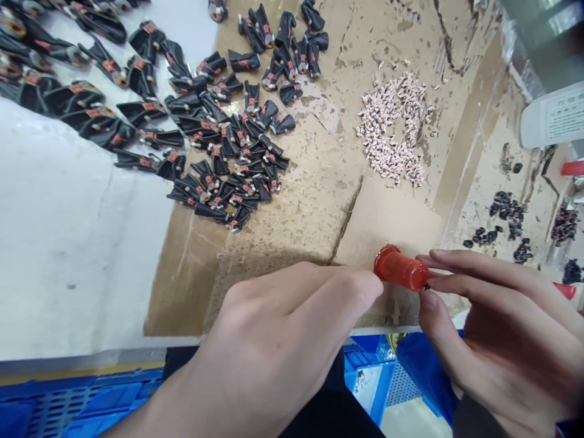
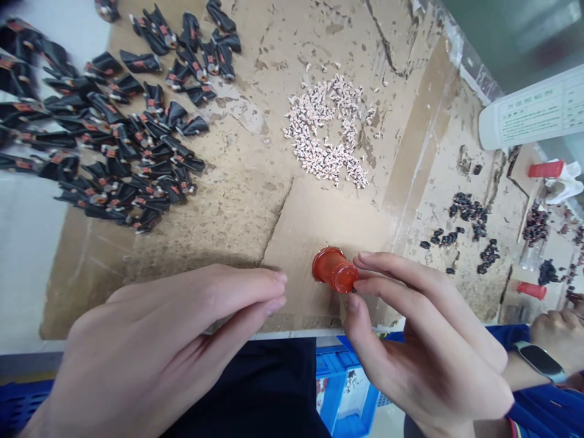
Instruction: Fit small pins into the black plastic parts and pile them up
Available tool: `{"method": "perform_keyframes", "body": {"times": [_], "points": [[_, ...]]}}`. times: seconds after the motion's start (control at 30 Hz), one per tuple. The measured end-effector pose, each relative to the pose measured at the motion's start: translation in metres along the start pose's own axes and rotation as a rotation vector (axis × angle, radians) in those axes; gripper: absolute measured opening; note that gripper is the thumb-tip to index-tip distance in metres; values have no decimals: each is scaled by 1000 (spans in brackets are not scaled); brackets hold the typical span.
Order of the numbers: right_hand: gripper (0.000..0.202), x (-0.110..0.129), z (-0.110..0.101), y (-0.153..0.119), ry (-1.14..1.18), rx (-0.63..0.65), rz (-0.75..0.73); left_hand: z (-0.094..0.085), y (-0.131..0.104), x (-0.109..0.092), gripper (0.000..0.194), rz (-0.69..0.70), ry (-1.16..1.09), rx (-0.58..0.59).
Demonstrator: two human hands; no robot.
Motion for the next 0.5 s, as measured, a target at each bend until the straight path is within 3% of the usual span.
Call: {"method": "perform_keyframes", "body": {"times": [0.17, 0.5], "points": [[37, -1, -1, 0, -10, 19, 7, -3, 0, 4, 17, 77, 7, 28], [24, 2, -6, 4, -53, 119, -7, -4, 1, 5, 12, 49, -79, 123]]}}
Point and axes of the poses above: each hand's wrist, its own y-axis towards the middle knuckle, its own z-axis out of the palm, x = y × z, the point moved 2 cm from there along y, towards the middle knuckle, and after that the axes turned 14 degrees about -z, right-handed, at the moved point
